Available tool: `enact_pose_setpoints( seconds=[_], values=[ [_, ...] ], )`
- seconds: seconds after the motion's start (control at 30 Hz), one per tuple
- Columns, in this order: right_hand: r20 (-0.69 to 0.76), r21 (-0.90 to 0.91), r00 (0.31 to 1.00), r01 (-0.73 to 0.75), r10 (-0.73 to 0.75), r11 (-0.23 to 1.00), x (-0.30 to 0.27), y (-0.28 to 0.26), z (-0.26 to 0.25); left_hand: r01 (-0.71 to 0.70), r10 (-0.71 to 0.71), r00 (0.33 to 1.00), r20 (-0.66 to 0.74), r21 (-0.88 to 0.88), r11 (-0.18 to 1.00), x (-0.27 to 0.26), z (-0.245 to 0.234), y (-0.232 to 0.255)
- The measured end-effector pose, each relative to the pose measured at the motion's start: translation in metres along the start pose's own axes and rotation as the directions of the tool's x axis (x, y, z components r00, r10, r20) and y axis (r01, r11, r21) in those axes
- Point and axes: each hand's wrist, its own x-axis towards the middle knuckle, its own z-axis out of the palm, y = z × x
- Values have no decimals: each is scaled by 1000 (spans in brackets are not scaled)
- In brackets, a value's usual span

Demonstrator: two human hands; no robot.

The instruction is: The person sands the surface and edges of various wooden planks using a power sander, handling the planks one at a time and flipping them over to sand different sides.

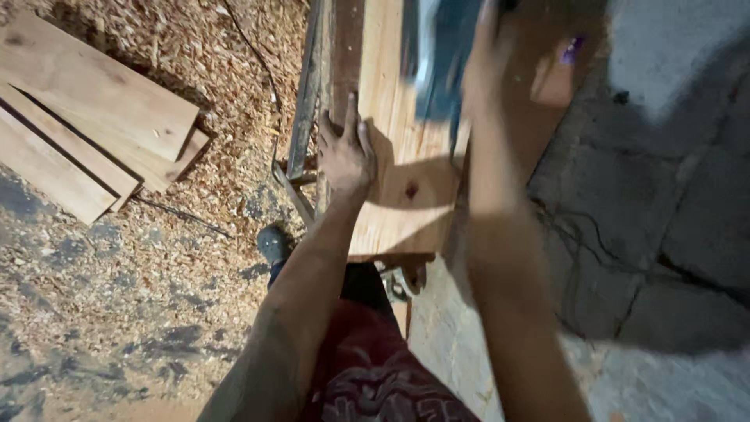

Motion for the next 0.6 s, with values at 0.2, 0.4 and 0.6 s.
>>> enact_pose_setpoints(
  seconds=[0.2,0.4,0.6],
  values=[
    [-15,-569,991,-119,135,814,-339,27,-80,-29,32,994,108,-29,999,0,-15,-9],
    [145,-761,986,162,-78,628,-417,28,-87,-248,265,964,24,-276,929,8,-29,-25],
    [-256,-207,960,-172,116,963,-187,21,4,-196,224,971,85,-256,947,10,-33,-21]
  ],
)
